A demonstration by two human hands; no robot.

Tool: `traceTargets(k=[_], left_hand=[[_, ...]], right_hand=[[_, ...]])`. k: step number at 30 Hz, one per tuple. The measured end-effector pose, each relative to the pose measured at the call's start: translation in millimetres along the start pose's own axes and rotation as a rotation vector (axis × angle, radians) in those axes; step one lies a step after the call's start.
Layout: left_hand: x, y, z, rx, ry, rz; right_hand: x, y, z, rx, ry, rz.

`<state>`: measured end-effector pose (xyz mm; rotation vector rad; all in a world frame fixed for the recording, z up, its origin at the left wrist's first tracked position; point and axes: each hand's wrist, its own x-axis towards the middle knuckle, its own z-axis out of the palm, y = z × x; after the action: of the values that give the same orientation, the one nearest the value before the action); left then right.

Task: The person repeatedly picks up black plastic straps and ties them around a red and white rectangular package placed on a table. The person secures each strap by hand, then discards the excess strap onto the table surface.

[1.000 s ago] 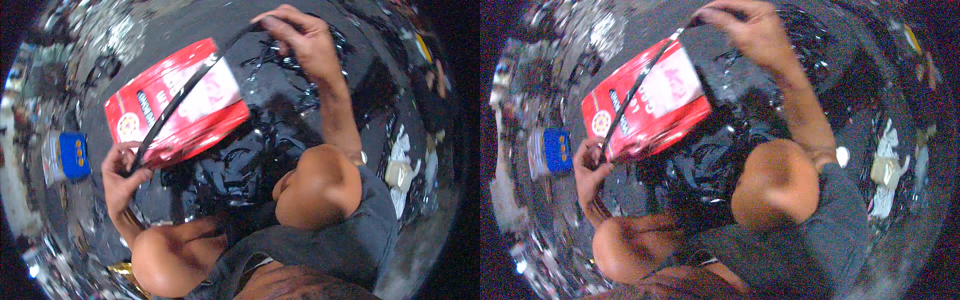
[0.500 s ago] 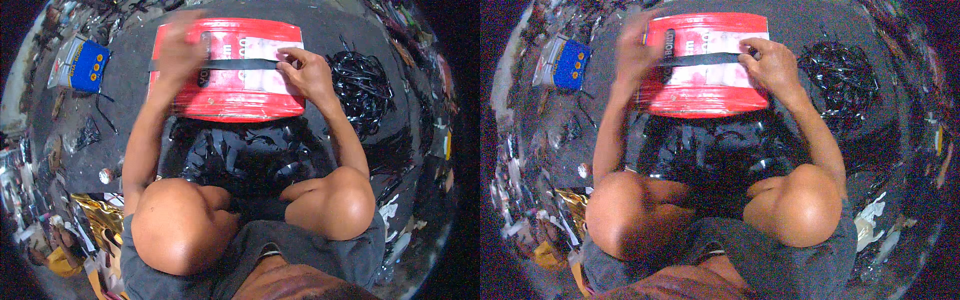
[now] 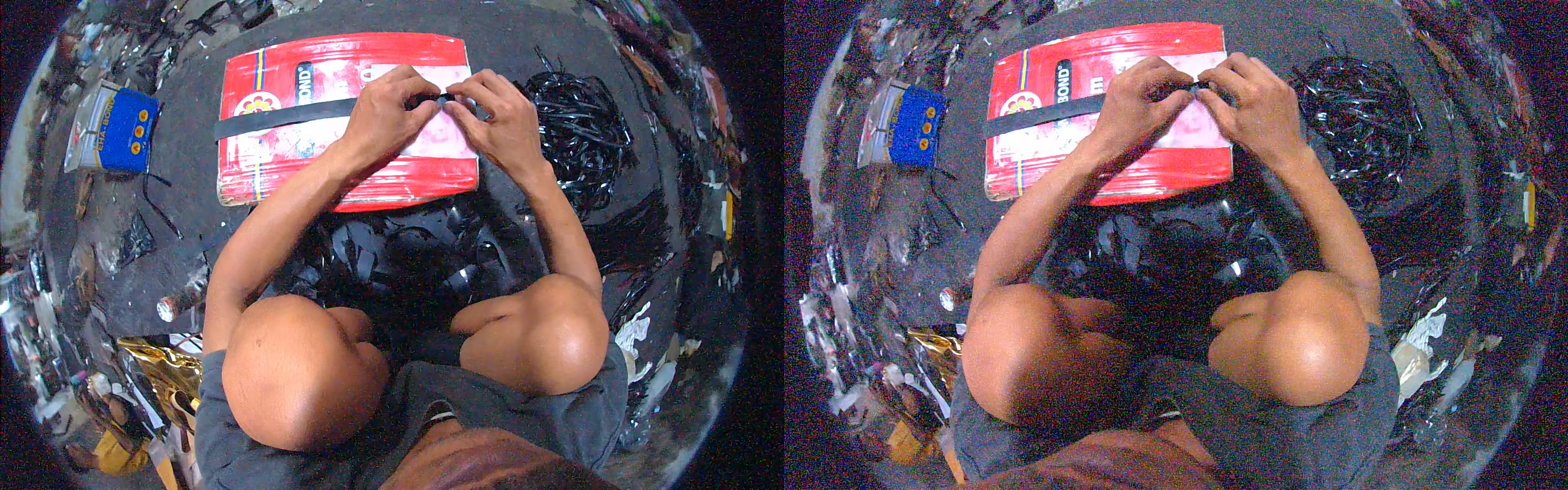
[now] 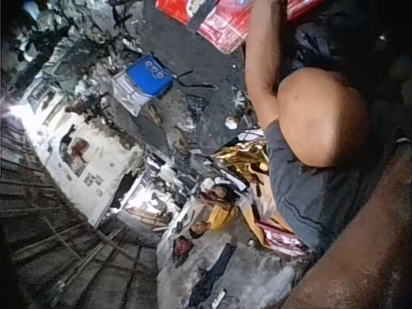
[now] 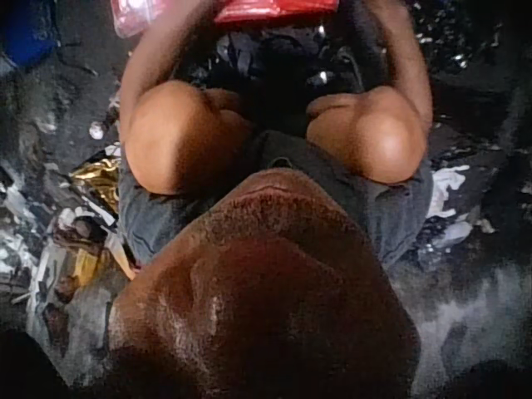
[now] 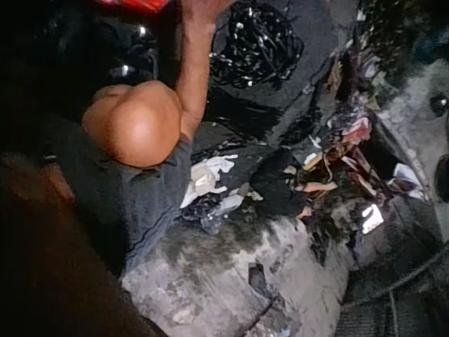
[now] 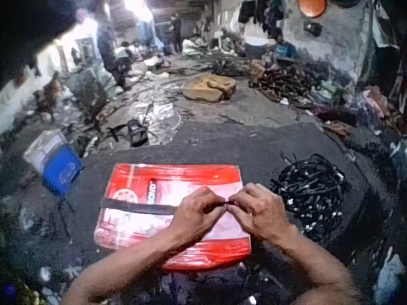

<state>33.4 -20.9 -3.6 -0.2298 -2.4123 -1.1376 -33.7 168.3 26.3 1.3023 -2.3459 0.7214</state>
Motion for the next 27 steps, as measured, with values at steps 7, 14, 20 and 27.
traceTargets(k=[7,14,20,27], left_hand=[[0,-3,2,-0.014,0.006,0.026],[-1,-2,-1,-0.055,-0.009,0.006],[-4,-13,0,-0.077,0.036,0.083],[-2,-11,-1,-0.083,0.04,0.116]], right_hand=[[4,3,-6,0.059,-0.08,-0.002],[4,13,-3,0.101,-0.096,-0.066],[7,14,-4,0.24,-0.139,-0.015],[2,7,0,0.249,-0.055,0.083]])
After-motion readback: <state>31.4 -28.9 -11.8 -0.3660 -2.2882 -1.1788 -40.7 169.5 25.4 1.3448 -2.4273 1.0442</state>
